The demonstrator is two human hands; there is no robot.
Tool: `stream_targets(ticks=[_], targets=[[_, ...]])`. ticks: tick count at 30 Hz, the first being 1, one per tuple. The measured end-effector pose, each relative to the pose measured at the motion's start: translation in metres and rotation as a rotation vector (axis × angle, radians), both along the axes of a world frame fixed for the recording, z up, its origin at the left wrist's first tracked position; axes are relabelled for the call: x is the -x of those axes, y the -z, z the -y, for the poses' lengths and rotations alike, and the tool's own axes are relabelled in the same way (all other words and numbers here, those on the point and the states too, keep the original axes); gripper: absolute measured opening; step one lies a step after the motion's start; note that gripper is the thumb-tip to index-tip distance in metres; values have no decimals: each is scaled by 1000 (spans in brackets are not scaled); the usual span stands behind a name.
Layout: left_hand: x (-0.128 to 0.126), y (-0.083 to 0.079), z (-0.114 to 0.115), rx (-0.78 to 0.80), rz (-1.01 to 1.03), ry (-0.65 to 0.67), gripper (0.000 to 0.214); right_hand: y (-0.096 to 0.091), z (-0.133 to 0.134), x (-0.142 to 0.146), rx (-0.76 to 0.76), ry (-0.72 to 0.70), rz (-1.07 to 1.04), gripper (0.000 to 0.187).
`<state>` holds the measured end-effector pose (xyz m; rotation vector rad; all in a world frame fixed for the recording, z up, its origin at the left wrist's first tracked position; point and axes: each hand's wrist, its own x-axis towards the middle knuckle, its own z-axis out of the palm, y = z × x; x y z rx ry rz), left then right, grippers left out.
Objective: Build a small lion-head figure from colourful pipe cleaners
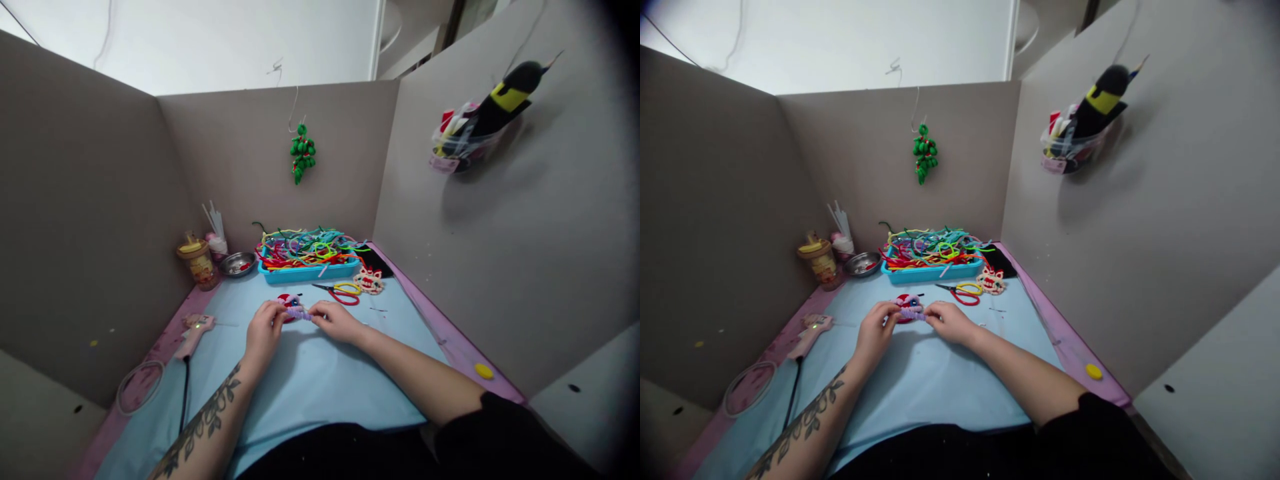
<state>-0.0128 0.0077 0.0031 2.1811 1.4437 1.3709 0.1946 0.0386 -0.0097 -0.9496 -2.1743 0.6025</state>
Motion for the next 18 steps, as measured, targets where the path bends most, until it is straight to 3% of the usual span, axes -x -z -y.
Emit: stream_targets(ticks=[10, 18], targets=[[1, -1, 0, 24, -36, 3, 14, 2, -1, 1, 89, 42, -32, 8], [4, 2, -4, 85, -135, -8, 19, 4, -1, -2, -97, 17, 40, 9]])
